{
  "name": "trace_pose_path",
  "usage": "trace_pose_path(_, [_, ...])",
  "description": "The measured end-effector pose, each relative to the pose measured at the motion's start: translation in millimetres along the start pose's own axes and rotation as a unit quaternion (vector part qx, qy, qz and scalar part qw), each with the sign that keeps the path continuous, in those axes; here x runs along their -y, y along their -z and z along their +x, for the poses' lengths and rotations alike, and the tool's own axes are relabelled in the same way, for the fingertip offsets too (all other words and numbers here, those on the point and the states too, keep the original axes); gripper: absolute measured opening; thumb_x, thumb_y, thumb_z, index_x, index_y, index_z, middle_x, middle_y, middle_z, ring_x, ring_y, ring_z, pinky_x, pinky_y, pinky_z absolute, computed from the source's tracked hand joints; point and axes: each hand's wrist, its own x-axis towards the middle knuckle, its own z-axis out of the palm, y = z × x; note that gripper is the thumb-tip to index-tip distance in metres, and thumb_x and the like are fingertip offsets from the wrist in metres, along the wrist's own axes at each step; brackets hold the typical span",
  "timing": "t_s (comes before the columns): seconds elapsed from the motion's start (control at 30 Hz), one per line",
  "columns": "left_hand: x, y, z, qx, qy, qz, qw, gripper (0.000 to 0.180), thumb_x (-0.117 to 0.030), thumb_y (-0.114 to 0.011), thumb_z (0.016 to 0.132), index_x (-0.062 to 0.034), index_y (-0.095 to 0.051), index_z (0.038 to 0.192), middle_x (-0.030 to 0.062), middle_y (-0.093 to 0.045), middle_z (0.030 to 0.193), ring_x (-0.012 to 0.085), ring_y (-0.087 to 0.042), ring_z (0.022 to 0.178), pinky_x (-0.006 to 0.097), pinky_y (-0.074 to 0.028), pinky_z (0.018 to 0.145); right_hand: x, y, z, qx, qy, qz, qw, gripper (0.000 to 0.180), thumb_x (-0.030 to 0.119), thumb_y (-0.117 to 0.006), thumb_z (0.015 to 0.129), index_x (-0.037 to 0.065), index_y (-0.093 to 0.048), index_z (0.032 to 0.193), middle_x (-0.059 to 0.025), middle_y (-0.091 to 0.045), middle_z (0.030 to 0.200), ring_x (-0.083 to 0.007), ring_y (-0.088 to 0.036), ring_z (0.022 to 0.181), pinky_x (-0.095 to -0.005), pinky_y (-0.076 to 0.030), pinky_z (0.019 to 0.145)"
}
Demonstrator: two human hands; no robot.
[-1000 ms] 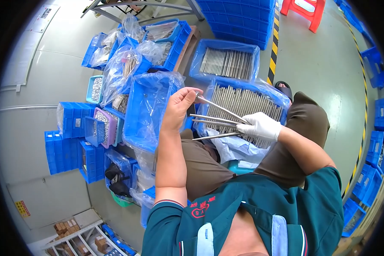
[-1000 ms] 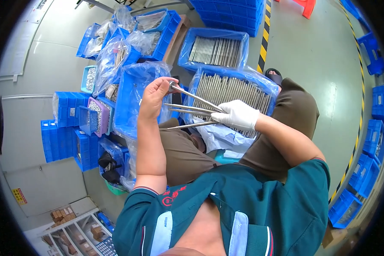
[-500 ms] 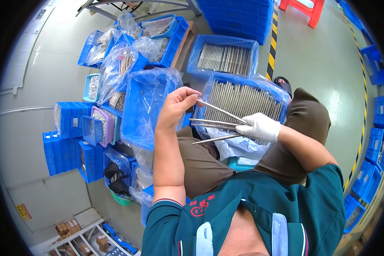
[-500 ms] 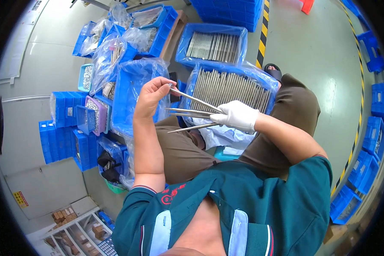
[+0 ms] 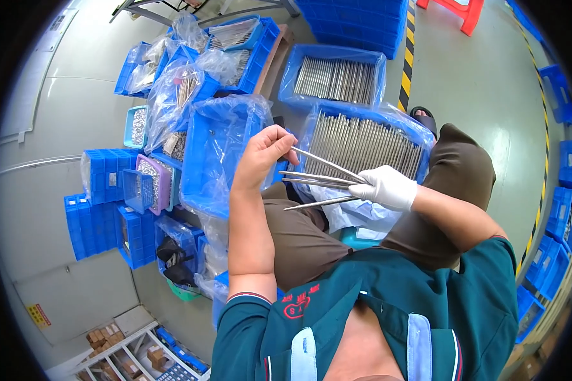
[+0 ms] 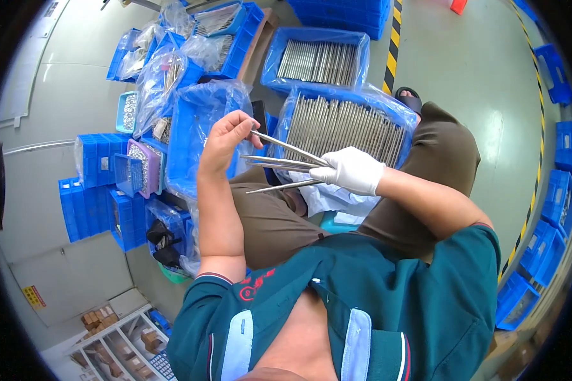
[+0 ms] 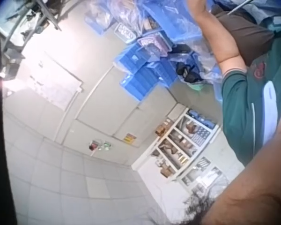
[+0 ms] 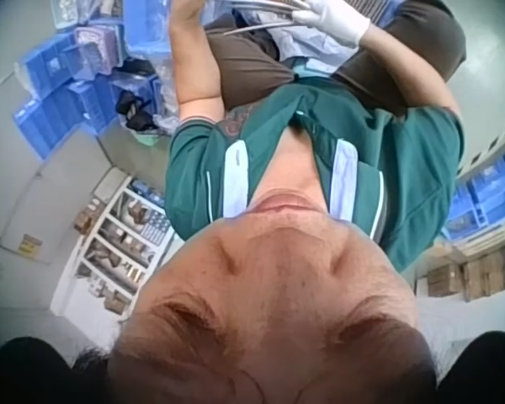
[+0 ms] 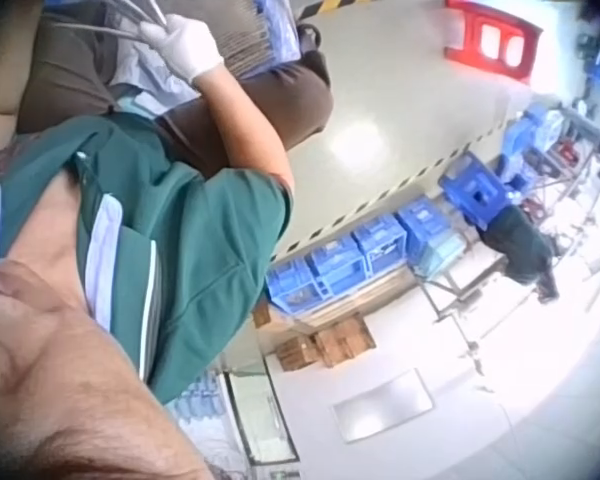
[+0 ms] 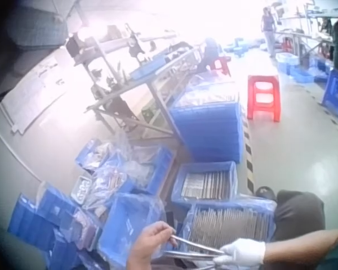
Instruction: The recorder is sorting and inspecting thin metal rods into plastic bins.
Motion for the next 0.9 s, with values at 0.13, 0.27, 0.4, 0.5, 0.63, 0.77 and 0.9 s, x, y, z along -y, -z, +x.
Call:
trace_pose_path(0.13, [-0.6,-21.3,4.8,-0.035,0.017,-0.058,0.998,0.023,-0.026,-0.051,0.092,-0.0044,-0.056,0.09,-0.0001,-0.05,0.067,0.009,-0.049,0.062,0.021,-0.041,0.06,7.8,14.0,3.1,0.067,-0.105,0.105,0.987,0.047,0.049,-0.054,0.087,0.004,-0.062,0.077,-0.0058,-0.054,0.06,-0.015,-0.052,0.056,-0.0294,-0.043,0.056])
trace_pose_path(0.27, [20.7,-13.5,11.7,-0.055,-0.005,-0.058,0.997,0.017,-0.022,-0.052,0.091,-0.0065,-0.053,0.084,-0.0009,-0.048,0.067,0.0075,-0.045,0.058,0.021,-0.036,0.054,0.8,11.2,7.4,0.089,-0.121,0.154,0.977,0.039,0.044,-0.06,0.083,0.005,-0.065,0.08,-0.002,-0.054,0.061,-0.0109,-0.05,0.056,-0.0267,-0.041,0.054])
trace_pose_path(0.4, [12.0,25.6,13.2,-0.162,-0.111,-0.204,0.959,0.014,-0.016,-0.051,0.09,-0.0063,-0.05,0.081,-0.0002,-0.043,0.063,0.0074,-0.039,0.054,0.022,-0.035,0.051,-19.2,6.5,16.8,0.126,-0.176,0.194,0.957,0.031,0.037,-0.063,0.083,0.005,-0.066,0.083,0.0005,-0.054,0.063,-0.0085,-0.048,0.056,-0.025,-0.039,0.052])
trace_pose_path(0.5, [6.2,32.5,21.8,-0.146,-0.091,-0.185,0.968,0.013,-0.014,-0.049,0.091,-0.0064,-0.049,0.08,-0.0001,-0.044,0.063,0.0068,-0.039,0.054,0.021,-0.034,0.05,-27.8,0.5,31.6,0.109,-0.202,0.335,0.914,0.024,0.03,-0.064,0.085,0.005,-0.062,0.088,0.004,-0.05,0.066,-0.006,-0.044,0.057,-0.0226,-0.036,0.051])
trace_pose_path(0.63, [19.9,42.1,32.0,-0.251,-0.046,-0.196,0.947,0.011,-0.012,-0.052,0.089,-0.0028,-0.054,0.083,-0.0013,-0.045,0.064,0.0051,-0.039,0.054,0.02,-0.032,0.048,-25.7,10.1,48.9,0.095,-0.179,0.385,0.901,0.023,0.029,-0.06,0.088,0.007,-0.057,0.086,0.0044,-0.046,0.066,-0.0047,-0.041,0.057,-0.02,-0.033,0.05])
trace_pose_path(0.77, [35.6,41.2,44.0,-0.176,0.05,-0.139,0.973,0.022,-0.028,-0.058,0.088,-0.0061,-0.06,0.085,-0.009,-0.037,0.059,0.0007,-0.03,0.049,0.018,-0.023,0.045,-14.1,15.5,53.5,0.088,-0.16,0.353,0.918,0.023,0.029,-0.062,0.087,0.007,-0.055,0.087,0.0064,-0.043,0.064,-0.003,-0.037,0.053,-0.0186,-0.028,0.048])
trace_pose_path(0.9, [36.8,37.3,52.1,-0.075,0.118,-0.118,0.983,0.033,-0.04,-0.062,0.084,-0.0067,-0.062,0.08,-0.0102,-0.036,0.057,0.001,-0.028,0.047,0.019,-0.02,0.044,-14.1,16.6,57.2,0.103,-0.168,0.383,0.902,0.023,0.028,-0.061,0.088,0.006,-0.055,0.088,0.0057,-0.042,0.064,-0.0035,-0.036,0.053,-0.019,-0.028,0.048])
